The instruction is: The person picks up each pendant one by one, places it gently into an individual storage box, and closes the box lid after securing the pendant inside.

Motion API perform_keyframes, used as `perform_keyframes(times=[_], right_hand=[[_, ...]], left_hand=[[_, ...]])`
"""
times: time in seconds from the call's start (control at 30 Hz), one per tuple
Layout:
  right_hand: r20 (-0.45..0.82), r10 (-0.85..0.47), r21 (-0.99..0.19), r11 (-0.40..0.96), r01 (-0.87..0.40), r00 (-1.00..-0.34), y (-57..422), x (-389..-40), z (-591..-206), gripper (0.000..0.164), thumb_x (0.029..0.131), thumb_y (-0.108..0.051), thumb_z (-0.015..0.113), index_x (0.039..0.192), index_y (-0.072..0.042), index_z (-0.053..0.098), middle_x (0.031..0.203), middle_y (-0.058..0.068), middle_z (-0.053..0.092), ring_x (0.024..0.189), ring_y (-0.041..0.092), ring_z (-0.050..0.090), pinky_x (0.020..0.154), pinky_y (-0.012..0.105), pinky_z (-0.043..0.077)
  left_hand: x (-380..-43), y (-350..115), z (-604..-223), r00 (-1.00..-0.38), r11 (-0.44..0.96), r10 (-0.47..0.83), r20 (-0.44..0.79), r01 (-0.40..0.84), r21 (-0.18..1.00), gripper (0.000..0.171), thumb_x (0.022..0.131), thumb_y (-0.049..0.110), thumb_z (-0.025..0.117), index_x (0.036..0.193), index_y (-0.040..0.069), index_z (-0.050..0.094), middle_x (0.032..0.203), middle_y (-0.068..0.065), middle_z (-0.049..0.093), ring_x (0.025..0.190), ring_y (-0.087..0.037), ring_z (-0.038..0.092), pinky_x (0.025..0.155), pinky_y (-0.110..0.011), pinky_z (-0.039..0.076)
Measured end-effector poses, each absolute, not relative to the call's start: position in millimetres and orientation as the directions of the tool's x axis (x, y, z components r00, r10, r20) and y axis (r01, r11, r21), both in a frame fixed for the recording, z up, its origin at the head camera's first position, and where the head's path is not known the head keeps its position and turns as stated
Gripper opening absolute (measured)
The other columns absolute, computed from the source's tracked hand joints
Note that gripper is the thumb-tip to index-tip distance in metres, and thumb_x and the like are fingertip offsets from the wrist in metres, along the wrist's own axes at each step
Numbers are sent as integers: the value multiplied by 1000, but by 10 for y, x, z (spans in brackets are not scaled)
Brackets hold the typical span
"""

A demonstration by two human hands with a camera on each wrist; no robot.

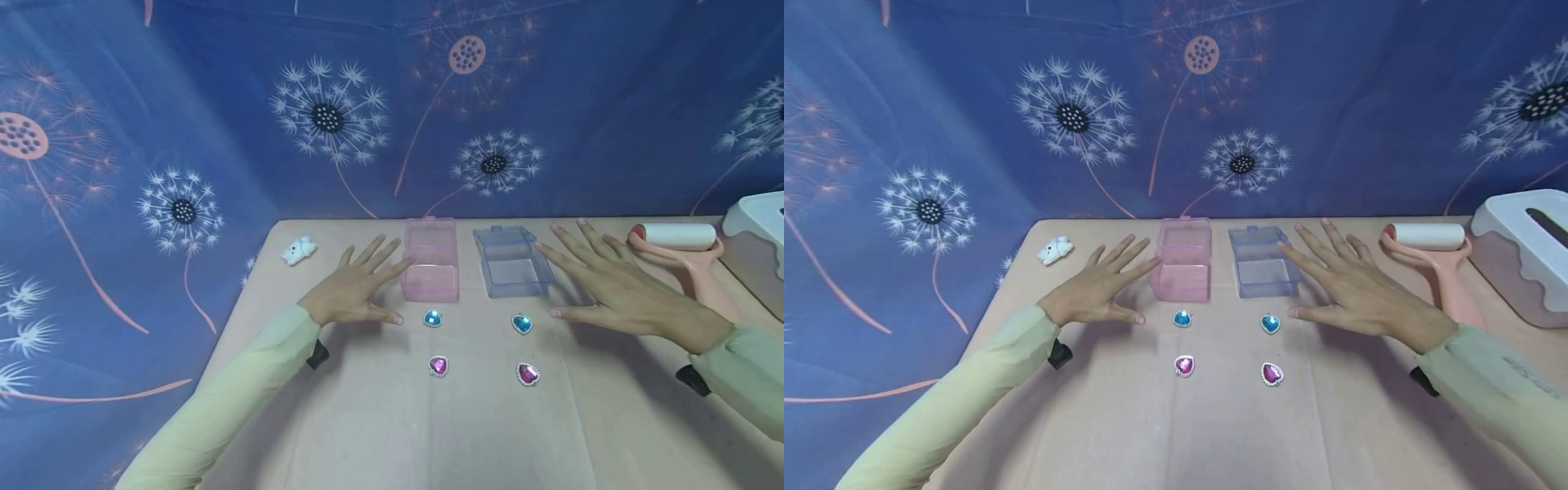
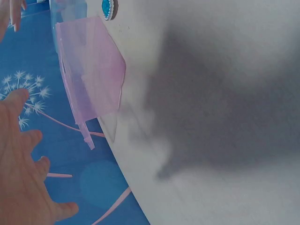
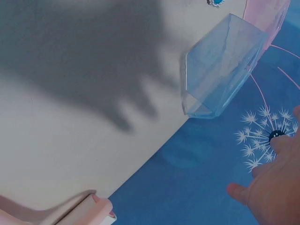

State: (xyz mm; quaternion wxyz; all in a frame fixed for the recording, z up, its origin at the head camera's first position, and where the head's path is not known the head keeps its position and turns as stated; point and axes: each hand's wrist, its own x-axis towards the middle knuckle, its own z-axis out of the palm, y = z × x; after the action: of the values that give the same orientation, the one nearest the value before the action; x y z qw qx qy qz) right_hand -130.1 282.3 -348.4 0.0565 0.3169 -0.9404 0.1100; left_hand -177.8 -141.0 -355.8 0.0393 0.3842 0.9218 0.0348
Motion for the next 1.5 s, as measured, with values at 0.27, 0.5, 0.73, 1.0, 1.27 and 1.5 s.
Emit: perform_keyframes(times=[0.27, 0.5, 0.73, 1.0, 1.27, 1.5], right_hand=[[156, -561, -213, 784, -582, -813, 2824, -1293, -3466, 93, 83, -45, 70, 156, -24, 16, 164, 3, -4, 150, 35, -9, 117, 66, -5], [140, -527, -264, 796, -544, -838, 2868, -1251, -3481, 95, 82, -43, 71, 156, -27, 14, 164, 4, -3, 150, 37, -8, 113, 72, -8], [147, -515, -317, 784, -533, -845, 2857, -1221, -3492, 94, 83, -39, 72, 156, -25, 14, 164, 5, -2, 149, 37, -9, 112, 71, -12], [217, -529, -393, 722, -570, -820, 2662, -1126, -3524, 83, 87, -28, 70, 155, -23, 21, 164, 6, 7, 151, 31, -1, 114, 71, 7], [318, -541, -428, 651, -627, -779, 2157, -1065, -3574, 77, 86, -19, 73, 151, -20, 33, 151, 12, 41, 138, 37, 39, 117, 44, 32], [325, -637, -439, 553, -708, -699, 1710, -1205, -3683, 60, 85, -17, 73, 140, -10, 49, 139, 10, 55, 126, 31, 54, 101, 50, 46]], left_hand=[[-1754, -1421, -3559, -706, 706, 707, -43, 702, 98, 100, 77, 77, 56, 155, 34, 11, 165, -7, 3, 151, -30, -5, 115, -70, 11], [-1742, -1444, -3583, -705, 705, 708, -46, 699, 122, 100, 77, 76, 57, 155, 32, 13, 165, -5, 2, 151, -29, -6, 115, -69, 11], [-1730, -1450, -3608, -710, 701, 703, -33, 685, 199, 102, 76, 73, 62, 155, 32, 12, 165, -5, 3, 151, -31, -2, 115, -69, 12], [-1733, -1423, -3688, -732, 686, 681, -11, 633, 359, 109, 73, 47, 80, 156, 27, 11, 165, -3, 3, 152, -30, 1, 113, -69, 20], [-1866, -1312, -3841, -822, 649, 569, 41, 479, 591, 111, 70, 26, 87, 156, 27, 15, 162, -11, 13, 147, -33, 22, 116, -54, 29], [-2006, -1268, -4058, -870, 529, 483, 100, 381, 758, 92, 69, 14, 86, 147, 21, 40, 156, -14, 30, 143, -30, 32, 109, -45, 44]])
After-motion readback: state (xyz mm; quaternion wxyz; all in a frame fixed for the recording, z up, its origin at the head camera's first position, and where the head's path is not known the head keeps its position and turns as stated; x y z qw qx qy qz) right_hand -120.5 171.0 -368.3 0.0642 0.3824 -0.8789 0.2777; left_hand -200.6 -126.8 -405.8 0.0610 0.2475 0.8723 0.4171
